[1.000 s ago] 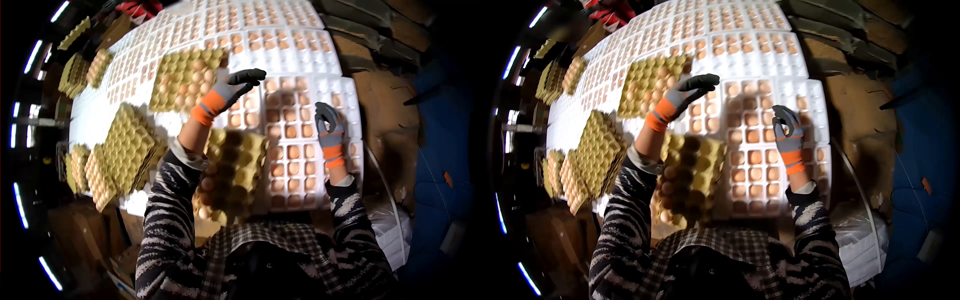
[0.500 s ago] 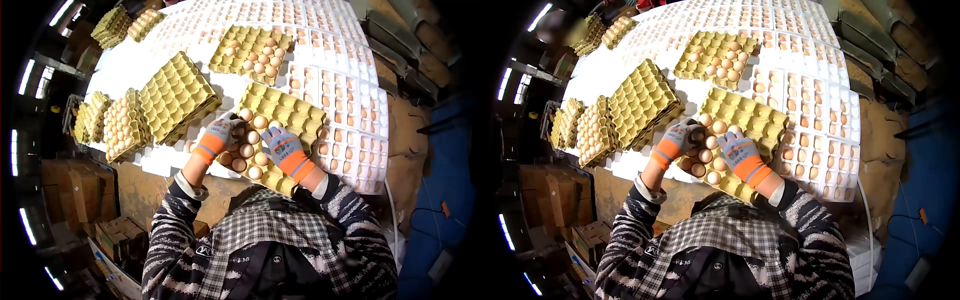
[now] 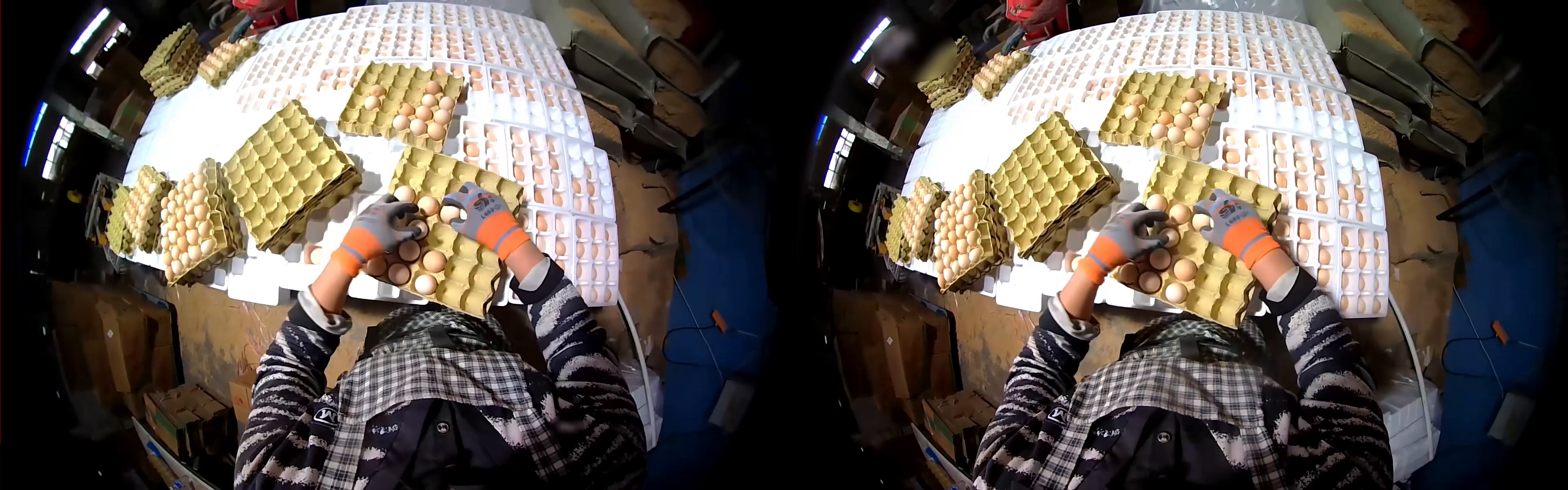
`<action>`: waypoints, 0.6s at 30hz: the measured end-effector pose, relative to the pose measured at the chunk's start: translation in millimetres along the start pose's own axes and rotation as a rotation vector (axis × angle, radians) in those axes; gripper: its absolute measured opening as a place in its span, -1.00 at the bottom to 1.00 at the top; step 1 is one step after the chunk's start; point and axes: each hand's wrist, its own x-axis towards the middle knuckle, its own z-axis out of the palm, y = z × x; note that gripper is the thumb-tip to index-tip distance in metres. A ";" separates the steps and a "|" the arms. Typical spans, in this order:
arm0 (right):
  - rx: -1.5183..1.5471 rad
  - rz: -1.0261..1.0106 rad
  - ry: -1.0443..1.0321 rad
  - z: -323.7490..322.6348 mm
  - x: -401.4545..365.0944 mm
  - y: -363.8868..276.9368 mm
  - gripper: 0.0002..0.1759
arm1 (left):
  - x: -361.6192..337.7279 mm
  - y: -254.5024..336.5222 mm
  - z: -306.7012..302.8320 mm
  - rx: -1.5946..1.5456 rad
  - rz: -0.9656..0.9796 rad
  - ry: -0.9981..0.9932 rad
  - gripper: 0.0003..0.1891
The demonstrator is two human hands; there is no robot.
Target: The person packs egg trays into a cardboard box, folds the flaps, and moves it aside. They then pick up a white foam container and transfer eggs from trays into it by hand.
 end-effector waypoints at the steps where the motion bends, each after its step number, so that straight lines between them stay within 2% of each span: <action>1: 0.197 -0.014 0.034 4.8 0.6 12.0 -0.50 | 2.9 8.7 9.8 0.181 -0.008 -0.052 -0.64; 2: 0.393 -0.028 0.070 -0.1 0.5 16.8 -0.49 | 5.7 13.0 14.5 0.362 -0.015 -0.102 -0.64; 3: 0.648 -0.038 0.045 -7.5 -1.3 24.9 -0.50 | 9.4 10.7 14.4 0.362 -0.011 -0.100 -0.64; 4: 1.044 -0.044 0.111 -9.4 -0.8 21.2 -0.50 | 13.0 9.5 14.3 0.326 -0.018 -0.140 -0.62; 6: 1.360 0.106 -0.031 -21.8 -0.5 26.5 -0.50 | 14.4 5.8 13.1 0.292 -0.024 -0.183 -0.60; 7: 1.288 0.075 -0.098 -22.7 4.8 25.7 -0.44 | 10.3 4.3 6.2 0.116 -0.015 -0.088 -0.61; 8: 1.061 -0.306 0.092 -13.6 18.3 21.3 -0.45 | 7.0 0.4 -0.8 -0.060 -0.006 0.006 -0.61; 9: 0.679 -0.375 0.095 -8.2 22.6 22.7 -0.51 | 7.1 -19.3 1.7 -0.211 0.019 0.155 -0.69; 10: 0.299 -0.428 0.095 -10.7 26.1 13.3 -0.56 | 6.5 -26.5 -5.9 -0.700 -0.269 0.093 -0.74; 12: 0.108 -0.112 -0.012 11.9 46.9 -13.4 -0.61 | 11.4 -25.5 -25.5 -1.073 -0.255 0.142 -0.75; 13: -0.082 -0.139 -0.053 11.2 48.4 -24.4 -0.59 | 16.3 -18.8 -32.7 -0.862 -0.276 0.118 -0.68; 14: -0.077 -0.141 -0.055 11.1 49.3 -21.0 -0.59 | 23.2 -14.9 -38.6 -0.650 -0.292 0.096 -0.62; 15: -0.164 -0.234 -0.053 10.0 50.4 -16.0 -0.58 | 33.1 -22.8 -35.0 -0.122 0.067 0.126 -0.50; 16: -0.251 -0.326 -0.050 9.3 52.2 -8.9 -0.56 | 41.4 -30.5 -26.7 0.125 0.117 0.070 -0.44; 17: -0.246 -0.328 -0.050 7.3 52.8 1.9 -0.56 | 44.1 -24.8 -22.3 0.310 0.112 0.032 -0.47; 18: 0.132 -0.311 -0.051 3.5 51.0 17.7 -0.51 | 46.9 -19.2 -17.8 0.493 0.109 -0.008 -0.49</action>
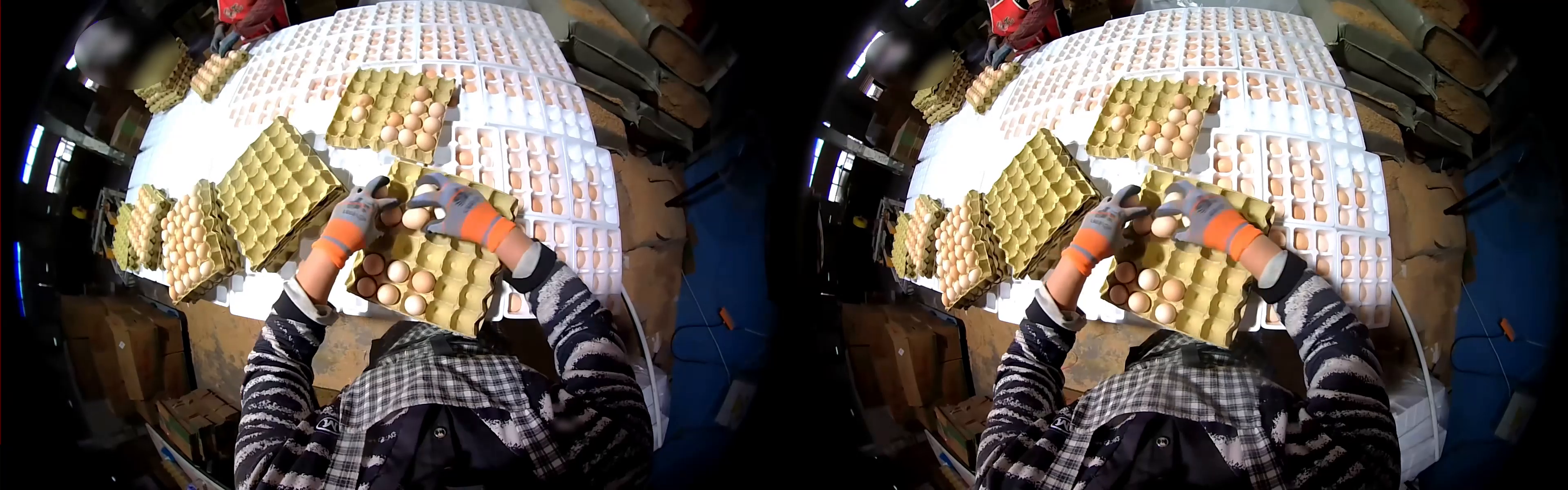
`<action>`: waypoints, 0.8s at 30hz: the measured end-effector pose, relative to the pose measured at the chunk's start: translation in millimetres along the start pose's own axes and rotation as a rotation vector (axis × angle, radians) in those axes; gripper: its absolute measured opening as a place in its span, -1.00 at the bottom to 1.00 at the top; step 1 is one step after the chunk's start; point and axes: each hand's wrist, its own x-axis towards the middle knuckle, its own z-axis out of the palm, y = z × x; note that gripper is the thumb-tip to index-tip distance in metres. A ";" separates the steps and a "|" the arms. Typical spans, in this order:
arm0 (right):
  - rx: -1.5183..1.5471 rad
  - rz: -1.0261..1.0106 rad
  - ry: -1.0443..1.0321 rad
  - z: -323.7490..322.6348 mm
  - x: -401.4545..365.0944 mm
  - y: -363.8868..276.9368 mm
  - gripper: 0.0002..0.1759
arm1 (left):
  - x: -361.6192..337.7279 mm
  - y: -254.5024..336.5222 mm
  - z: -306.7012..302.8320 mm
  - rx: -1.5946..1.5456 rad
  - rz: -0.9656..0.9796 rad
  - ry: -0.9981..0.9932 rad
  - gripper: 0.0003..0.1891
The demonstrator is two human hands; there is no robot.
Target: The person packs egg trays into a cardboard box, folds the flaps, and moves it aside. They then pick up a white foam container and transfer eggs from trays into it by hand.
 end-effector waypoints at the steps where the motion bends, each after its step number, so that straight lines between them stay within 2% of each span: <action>1: 0.370 0.011 0.060 -6.9 -7.8 17.1 -0.47 | 6.9 -4.2 6.9 0.006 -0.031 -0.054 -0.49; 2: 0.737 0.024 0.123 -14.4 -15.2 35.5 -0.42 | 9.0 -6.8 5.2 -0.085 0.041 0.029 -0.49; 3: 1.041 0.226 -0.007 -21.4 -22.3 54.4 -0.39 | 8.9 -8.1 2.8 -0.149 0.011 0.025 -0.49; 4: 1.293 0.236 0.004 -9.6 -27.8 85.9 -0.40 | 10.8 -5.2 -5.3 -0.215 -0.014 0.024 -0.50; 6: 1.522 0.317 0.054 -31.1 -51.6 108.6 -0.38 | 16.8 -17.0 -9.0 -0.487 -0.027 0.075 -0.47; 7: 1.472 0.350 0.031 -40.6 -54.6 125.3 -0.35 | 24.6 -24.8 0.6 -0.799 -0.025 0.134 -0.44; 8: 1.413 0.290 0.127 -34.9 -56.0 148.6 -0.38 | 36.4 -11.4 -9.6 -1.138 -0.166 0.133 -0.46; 10: 1.452 0.398 0.156 -36.0 -47.4 201.5 -0.41 | 73.5 -3.7 -12.5 -1.040 -0.062 0.211 -0.48; 11: 1.502 0.327 0.223 -33.8 -49.2 207.7 -0.45 | 83.9 -3.2 -8.4 -1.035 -0.064 0.219 -0.47; 12: 1.326 0.430 0.286 -36.1 -39.7 224.5 -0.47 | 101.4 2.5 0.6 -1.079 -0.054 0.286 -0.46; 14: 0.830 0.568 0.431 -55.2 -19.3 243.4 -0.49 | 160.2 20.0 8.5 -0.773 0.060 0.276 -0.44; 15: 0.737 0.486 0.478 -57.3 -8.4 263.0 -0.47 | 188.4 34.7 7.2 -0.587 0.074 0.302 -0.46; 16: 0.361 0.560 0.415 -59.6 4.0 279.4 -0.45 | 214.5 49.7 6.6 -0.402 0.087 0.321 -0.49; 18: 0.037 0.591 0.308 -65.2 28.4 290.8 -0.42 | 264.3 64.8 25.7 -0.286 0.019 0.298 -0.56; 20: -0.054 0.677 0.109 -86.7 47.0 266.0 -0.42 | 309.7 58.7 64.7 -0.161 -0.008 0.300 -0.65; 21: -0.148 0.616 0.075 -67.7 59.2 284.3 -0.45 | 322.4 58.7 72.8 -0.090 -0.055 0.216 -0.66; 22: -0.205 0.643 -0.035 -71.5 64.3 281.7 -0.51 | 333.5 57.8 79.5 -0.019 -0.101 0.132 -0.67; 24: -0.133 0.605 0.166 -79.5 45.4 283.2 -0.56 | 359.9 47.8 96.4 0.040 -0.128 0.081 -0.67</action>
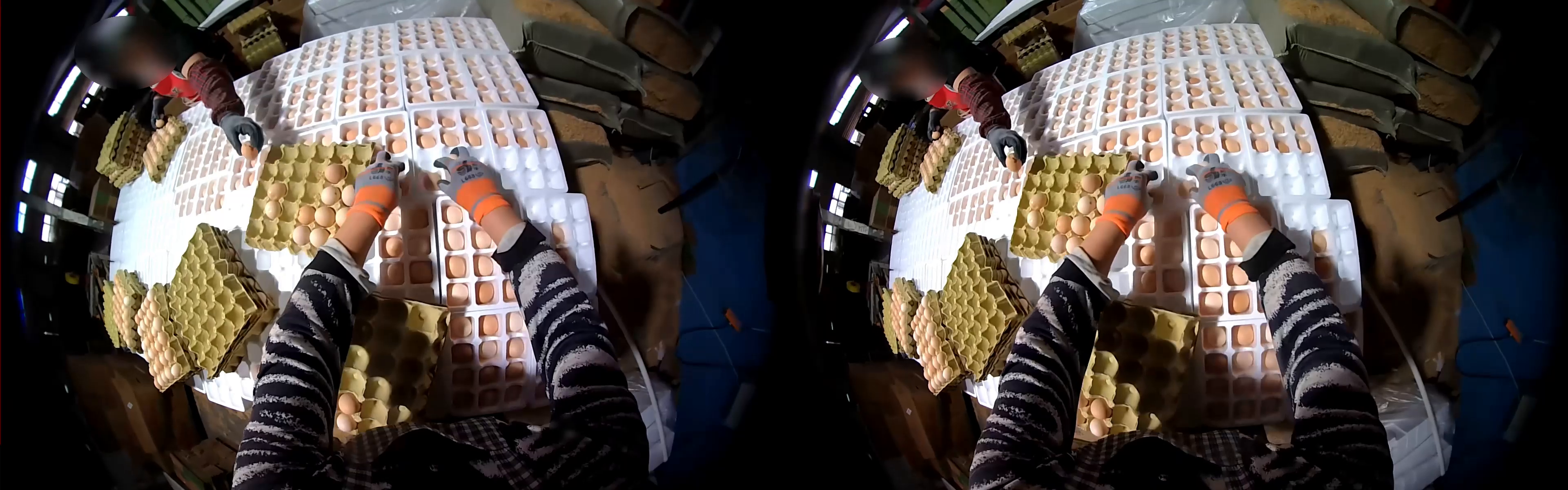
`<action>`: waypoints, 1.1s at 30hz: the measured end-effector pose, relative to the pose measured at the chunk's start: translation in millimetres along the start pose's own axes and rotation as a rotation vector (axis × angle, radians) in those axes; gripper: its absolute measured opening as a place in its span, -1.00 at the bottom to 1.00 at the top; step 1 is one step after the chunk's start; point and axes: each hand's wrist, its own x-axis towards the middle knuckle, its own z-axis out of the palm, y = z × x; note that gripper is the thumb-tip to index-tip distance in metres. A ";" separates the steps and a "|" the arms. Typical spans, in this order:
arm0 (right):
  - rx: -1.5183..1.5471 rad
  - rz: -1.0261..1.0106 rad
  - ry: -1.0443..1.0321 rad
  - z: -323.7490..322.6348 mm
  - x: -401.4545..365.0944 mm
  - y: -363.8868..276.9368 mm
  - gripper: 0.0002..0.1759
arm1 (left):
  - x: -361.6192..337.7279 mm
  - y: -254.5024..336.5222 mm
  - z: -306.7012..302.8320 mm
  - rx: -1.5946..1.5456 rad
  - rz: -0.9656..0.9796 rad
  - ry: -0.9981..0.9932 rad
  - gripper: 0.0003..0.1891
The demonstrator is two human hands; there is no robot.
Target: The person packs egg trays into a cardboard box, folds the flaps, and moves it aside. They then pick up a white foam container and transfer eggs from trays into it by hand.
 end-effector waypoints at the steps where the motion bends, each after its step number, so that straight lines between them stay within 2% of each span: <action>1: 0.002 -0.001 -0.006 4.7 4.0 9.2 -0.56 | 6.5 0.8 1.8 -0.036 0.005 0.016 -0.68; 3: -0.132 -0.041 -0.210 17.4 14.9 29.0 -0.59 | 17.9 4.4 6.4 -0.172 0.022 0.089 -0.71; 4: -0.131 -0.040 -0.211 16.7 16.2 32.7 -0.59 | 24.6 3.6 13.3 -0.172 0.022 0.088 -0.71; 6: 0.061 -0.107 -0.036 13.6 20.9 40.0 -0.58 | 37.2 4.6 27.2 -0.058 -0.079 -0.070 -0.66; 7: 0.129 -0.070 0.084 15.9 27.3 41.5 -0.58 | 32.1 15.4 23.2 -0.175 -0.068 0.192 -0.59; 8: 0.229 -0.061 0.176 11.7 30.2 40.1 -0.60 | 36.7 29.5 16.7 -0.260 -0.085 0.249 -0.52; 10: 0.132 -0.031 0.374 29.0 47.6 37.1 -0.59 | 54.1 44.6 33.2 -0.291 0.104 0.426 -0.53; 12: 0.141 -0.062 0.314 37.0 51.1 37.4 -0.56 | 75.7 48.0 79.7 -0.173 0.006 0.263 -0.52; 13: 0.075 -0.114 0.280 51.8 53.3 45.6 -0.56 | 67.3 53.2 65.5 -0.152 -0.020 0.090 -0.52; 14: 0.009 -0.165 0.247 53.1 52.1 47.2 -0.55 | 65.8 47.5 69.0 -0.172 0.049 0.091 -0.53; 16: 0.130 -0.181 0.205 51.3 44.5 54.2 -0.55 | 53.7 30.6 72.4 -0.326 0.180 0.149 -0.55; 18: 0.439 -0.275 0.358 51.9 24.9 60.9 -0.58 | 28.8 14.3 34.4 -0.411 0.250 0.229 -0.57; 19: 0.504 -0.194 0.448 57.3 11.3 59.8 -0.61 | 9.9 11.4 3.8 -0.511 0.206 0.232 -0.56; 20: 0.506 -0.198 0.446 54.7 -3.3 55.4 -0.61 | -6.4 2.6 -21.4 -0.686 0.129 0.112 -0.58; 21: 0.582 -0.240 0.518 46.0 -19.6 49.5 -0.62 | -26.4 -13.5 -29.0 -0.830 0.126 0.121 -0.59; 22: 0.658 -0.280 0.586 37.7 -37.7 41.5 -0.63 | -56.7 -20.1 -61.2 -0.951 0.154 0.053 -0.59; 23: 0.835 -0.236 0.528 31.3 -56.9 30.3 -0.62 | -89.6 -20.2 -99.6 -0.883 0.145 -0.007 -0.60; 24: 1.010 -0.190 0.463 29.0 -73.8 19.1 -0.62 | -119.9 -35.4 -109.5 -1.008 0.097 -0.028 -0.62; 25: 0.935 -0.207 0.457 34.3 -87.2 11.7 -0.60 | -149.5 -46.6 -118.5 -1.109 0.041 -0.033 -0.61; 26: 0.876 -0.184 0.342 20.8 -107.2 -6.9 -0.58 | -179.0 -61.9 -128.3 -1.053 0.006 -0.060 -0.60; 28: 1.057 -0.192 0.074 0.0 -146.1 -53.3 -0.57 | -233.8 -92.7 -143.7 -0.885 0.058 -0.136 -0.60; 29: 1.118 -0.247 -0.028 -3.8 -162.2 -78.8 -0.56 | -260.4 -99.7 -153.5 -0.829 0.015 -0.205 -0.60; 30: 0.876 -0.433 -0.081 -9.9 -174.4 -98.1 -0.57 | -282.0 -107.3 -159.1 -0.743 -0.015 -0.263 -0.60; 32: 0.733 -0.511 -0.233 -15.9 -202.1 -140.4 -0.58 | -319.3 -105.7 -167.8 -0.745 -0.018 -0.258 -0.59; 33: 0.654 -0.571 -0.259 -11.4 -213.0 -158.0 -0.55 | -332.3 -116.0 -162.7 -0.495 0.141 -0.242 -0.59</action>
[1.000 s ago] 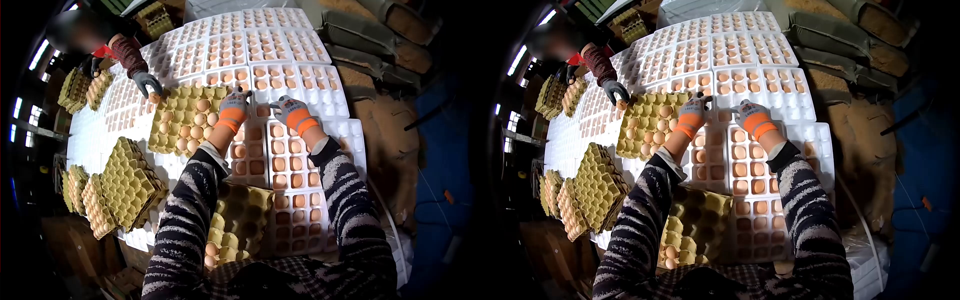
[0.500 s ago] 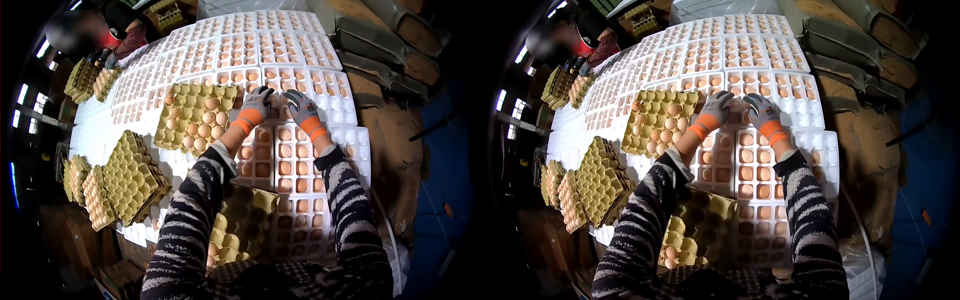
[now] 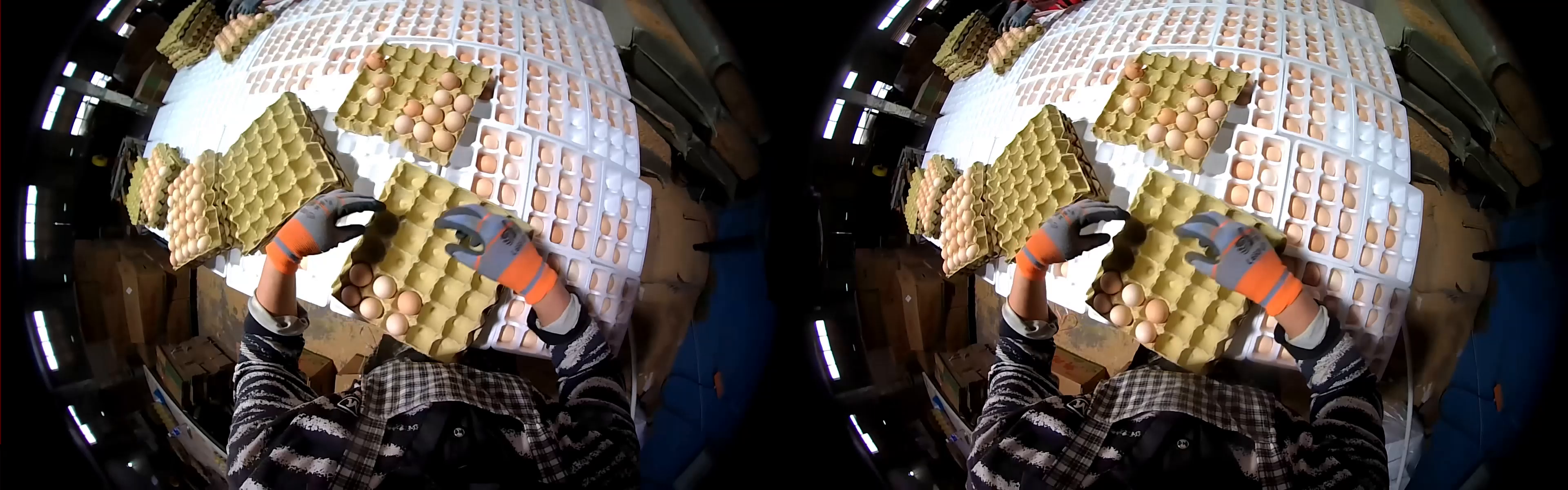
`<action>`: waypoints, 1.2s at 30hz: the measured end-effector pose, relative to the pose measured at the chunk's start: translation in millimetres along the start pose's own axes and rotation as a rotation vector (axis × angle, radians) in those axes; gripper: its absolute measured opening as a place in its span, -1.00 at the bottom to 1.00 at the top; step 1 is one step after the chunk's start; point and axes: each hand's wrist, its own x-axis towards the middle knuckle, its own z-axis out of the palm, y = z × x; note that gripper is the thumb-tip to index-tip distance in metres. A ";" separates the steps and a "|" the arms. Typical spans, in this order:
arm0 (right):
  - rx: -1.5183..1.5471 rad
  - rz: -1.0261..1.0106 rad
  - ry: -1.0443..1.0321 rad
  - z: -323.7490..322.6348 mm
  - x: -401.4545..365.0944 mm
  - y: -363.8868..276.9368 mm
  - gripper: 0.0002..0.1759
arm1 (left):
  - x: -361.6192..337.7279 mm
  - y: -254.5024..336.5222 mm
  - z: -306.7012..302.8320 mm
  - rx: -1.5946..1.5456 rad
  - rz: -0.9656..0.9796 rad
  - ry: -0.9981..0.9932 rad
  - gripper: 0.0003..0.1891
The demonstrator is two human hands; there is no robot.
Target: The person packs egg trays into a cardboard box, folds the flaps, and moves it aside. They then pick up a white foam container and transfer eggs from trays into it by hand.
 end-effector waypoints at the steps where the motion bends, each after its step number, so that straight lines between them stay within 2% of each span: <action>1: -0.075 -0.030 -0.058 17.7 1.2 -9.7 -0.53 | -8.5 3.4 3.2 0.064 -0.033 -0.046 -0.59; 3: -0.221 -0.055 -0.096 52.6 -1.1 -31.7 -0.50 | -24.1 -8.9 18.1 0.055 0.032 -0.080 -0.59; 5: -0.342 -0.007 -0.280 72.5 -3.1 -57.2 -0.46 | -37.2 4.5 18.4 -0.003 0.071 -0.093 -0.51; 7: -0.487 0.043 -0.319 95.7 -11.5 -72.4 -0.48 | -55.3 -1.2 32.0 0.066 0.083 -0.147 -0.50; 8: -0.493 0.049 -0.320 105.8 -14.9 -70.5 -0.48 | -59.8 8.2 33.0 0.143 -0.036 -0.234 -0.46; 9: -0.515 0.058 -0.262 116.3 -18.9 -64.4 -0.50 | -65.4 3.3 38.9 0.140 -0.028 -0.231 -0.46; 11: -0.542 0.075 -0.198 123.9 -26.7 -70.4 -0.53 | -72.5 -1.7 47.8 0.124 0.042 -0.107 -0.43; 13: -0.730 0.123 -0.125 127.1 -38.7 -82.5 -0.56 | -80.2 -5.8 50.6 0.148 0.052 -0.096 -0.44; 15: -0.784 0.090 -0.071 137.1 -48.9 -74.0 -0.53 | -84.8 -15.9 59.5 0.071 0.035 -0.025 -0.47; 16: -0.758 0.070 -0.060 137.4 -49.7 -67.9 -0.52 | -89.5 -26.7 66.9 0.033 0.153 0.084 -0.48; 17: -0.731 0.049 -0.049 133.7 -50.3 -64.2 -0.51 | -96.2 -25.3 66.3 0.032 0.164 0.088 -0.48; 19: -0.652 0.045 0.004 115.6 -52.3 -57.9 -0.52 | -112.5 -21.8 65.1 -0.641 -0.116 0.257 -0.51; 20: -0.159 0.157 0.054 103.8 -53.3 -53.9 -0.54 | -119.8 -28.3 68.7 -0.908 -0.074 0.379 -0.59; 21: 0.337 0.259 0.101 95.1 -51.9 -52.4 -0.57 | -130.3 -38.3 64.1 -0.877 -0.075 0.380 -0.63; 22: 0.605 0.283 0.155 88.6 -47.3 -54.1 -0.58 | -136.5 -40.8 63.5 -0.888 -0.071 0.302 -0.58; 23: 0.715 0.376 0.143 80.8 -40.4 -68.6 -0.53 | -139.2 -35.1 60.4 -0.897 -0.066 0.222 -0.52; 24: 0.394 0.247 0.076 80.8 -29.9 -72.4 -0.49 | -137.9 -29.4 55.0 -0.657 -0.064 0.123 -0.49; 25: 0.074 0.118 0.008 84.6 -21.5 -76.4 -0.44 | -139.8 -20.0 60.8 -0.333 0.010 0.128 -0.45; 27: -0.480 0.082 -0.192 108.1 -9.9 -80.7 -0.38 | -134.8 -1.3 67.3 0.116 -0.054 -0.034 -0.41; 29: -0.762 0.085 -0.321 133.1 4.3 -76.3 -0.40 | -131.2 -2.2 76.1 0.190 -0.089 -0.009 -0.46; 30: -0.762 0.092 -0.315 128.5 1.8 -72.8 -0.40 | -128.9 -1.9 71.9 0.148 -0.084 0.012 -0.46; 32: -0.341 0.068 -0.123 103.1 -10.9 -70.7 -0.38 | -129.8 -8.4 71.0 0.020 -0.085 0.104 -0.51; 33: -0.016 0.090 -0.132 86.4 -17.5 -67.1 -0.33 | -134.1 -30.7 79.0 -0.165 0.031 0.217 -0.54; 35: 0.335 0.071 0.001 76.4 -37.6 -60.9 -0.34 | -140.1 -24.6 79.8 -0.710 -0.181 0.246 -0.56; 36: 0.258 0.002 -0.015 77.1 -44.2 -58.9 -0.34 | -142.3 -21.9 78.3 -0.737 -0.220 0.199 -0.52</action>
